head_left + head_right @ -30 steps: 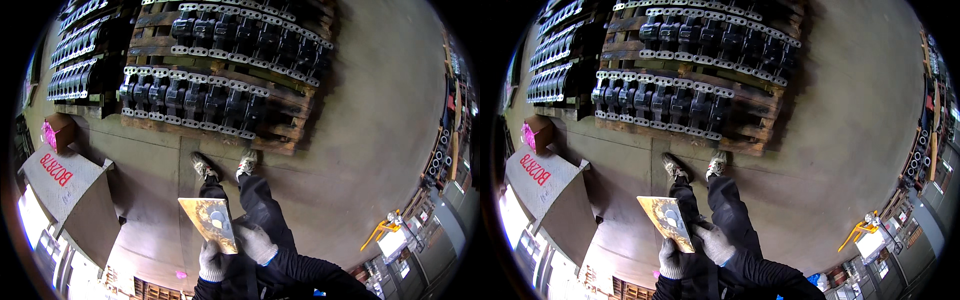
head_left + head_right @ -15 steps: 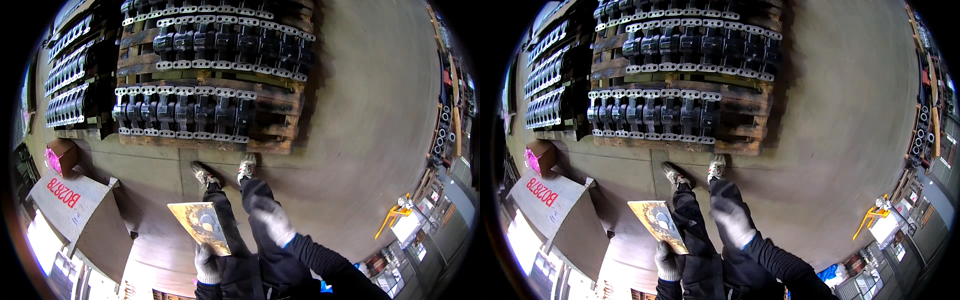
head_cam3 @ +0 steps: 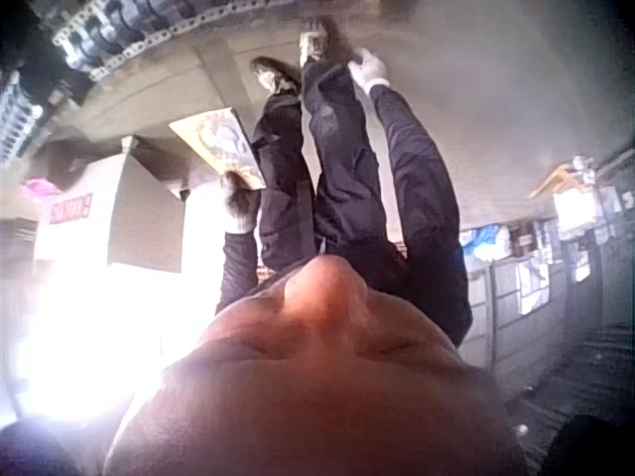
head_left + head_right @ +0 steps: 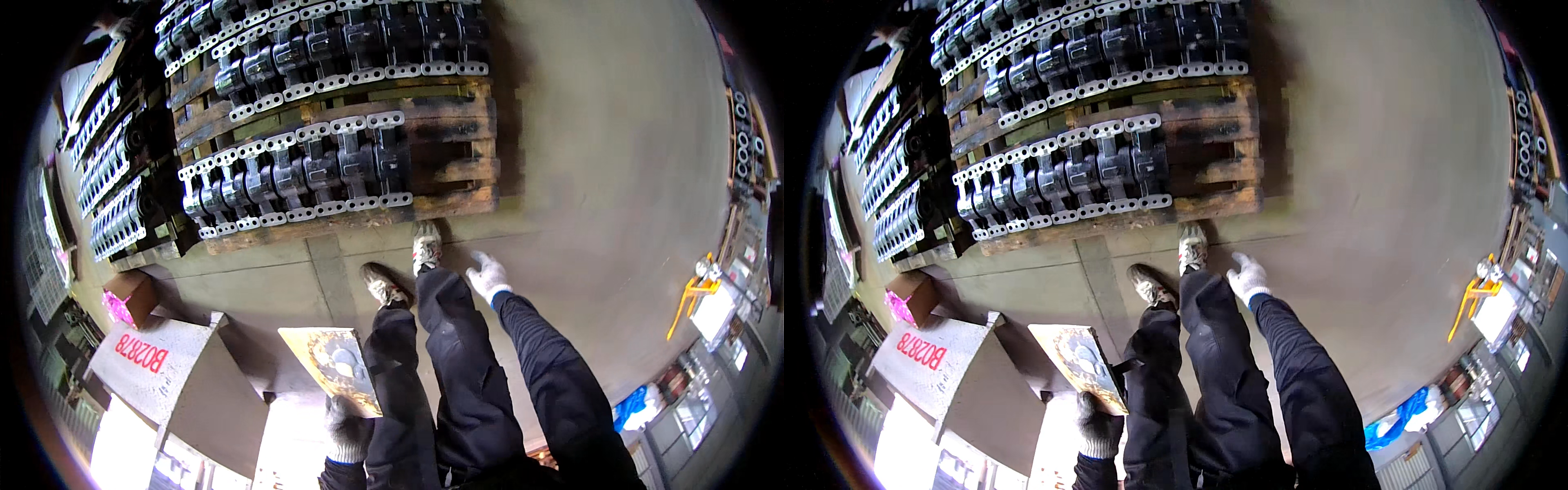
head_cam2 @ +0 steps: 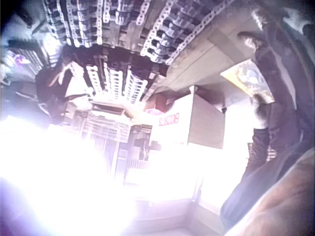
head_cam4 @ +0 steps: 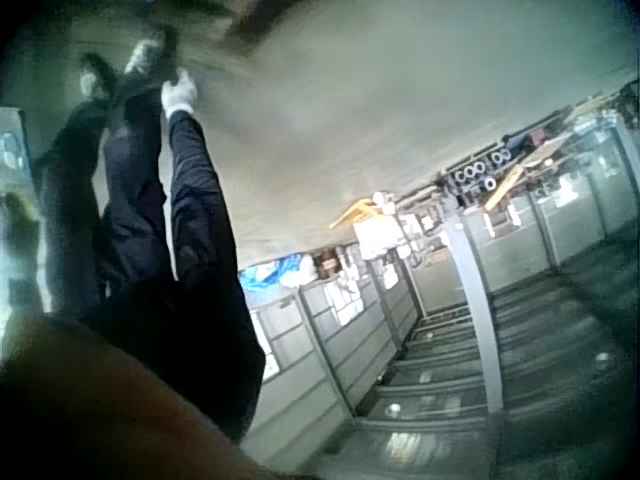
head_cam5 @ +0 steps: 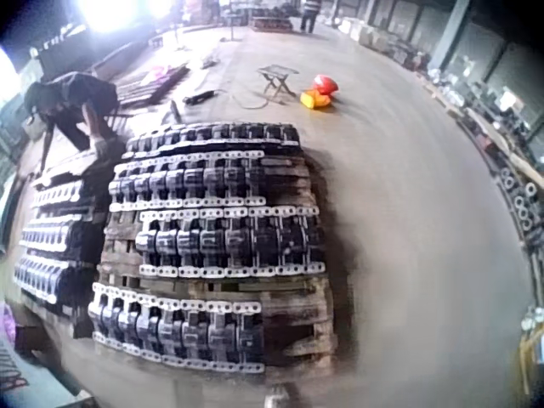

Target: The person applies a grey compound to the surface of black cylindrical metal parts arranged on a wooden pallet. Using a small metal spatula, the person scoops the compound from a flat board and spreads it onto the parts one by one. The person moves along the rows of parts, repeating the application process.

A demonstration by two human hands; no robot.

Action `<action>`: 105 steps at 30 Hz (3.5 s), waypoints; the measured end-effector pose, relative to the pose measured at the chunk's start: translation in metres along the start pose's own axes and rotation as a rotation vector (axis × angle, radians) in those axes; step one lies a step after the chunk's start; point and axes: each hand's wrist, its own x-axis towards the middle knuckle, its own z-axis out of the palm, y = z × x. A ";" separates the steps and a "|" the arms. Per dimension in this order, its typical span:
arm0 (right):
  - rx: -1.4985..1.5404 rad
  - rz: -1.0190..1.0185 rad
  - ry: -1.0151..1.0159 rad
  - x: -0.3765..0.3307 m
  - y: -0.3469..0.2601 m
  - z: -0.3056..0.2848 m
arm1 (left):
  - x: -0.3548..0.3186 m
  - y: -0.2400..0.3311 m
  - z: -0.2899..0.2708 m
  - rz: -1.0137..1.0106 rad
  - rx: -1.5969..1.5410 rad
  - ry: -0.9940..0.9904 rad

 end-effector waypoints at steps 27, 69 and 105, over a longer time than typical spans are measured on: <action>-0.363 -0.081 0.004 0.159 0.030 0.138 | 0.046 -0.057 -0.094 0.110 0.128 -0.016; 0.449 -0.091 -0.071 -0.336 -0.406 0.004 | -0.271 0.384 -0.262 0.640 -0.863 -0.438; 0.893 -0.379 -0.493 -0.414 -1.291 0.331 | -0.204 1.067 -0.438 0.923 -1.037 -0.394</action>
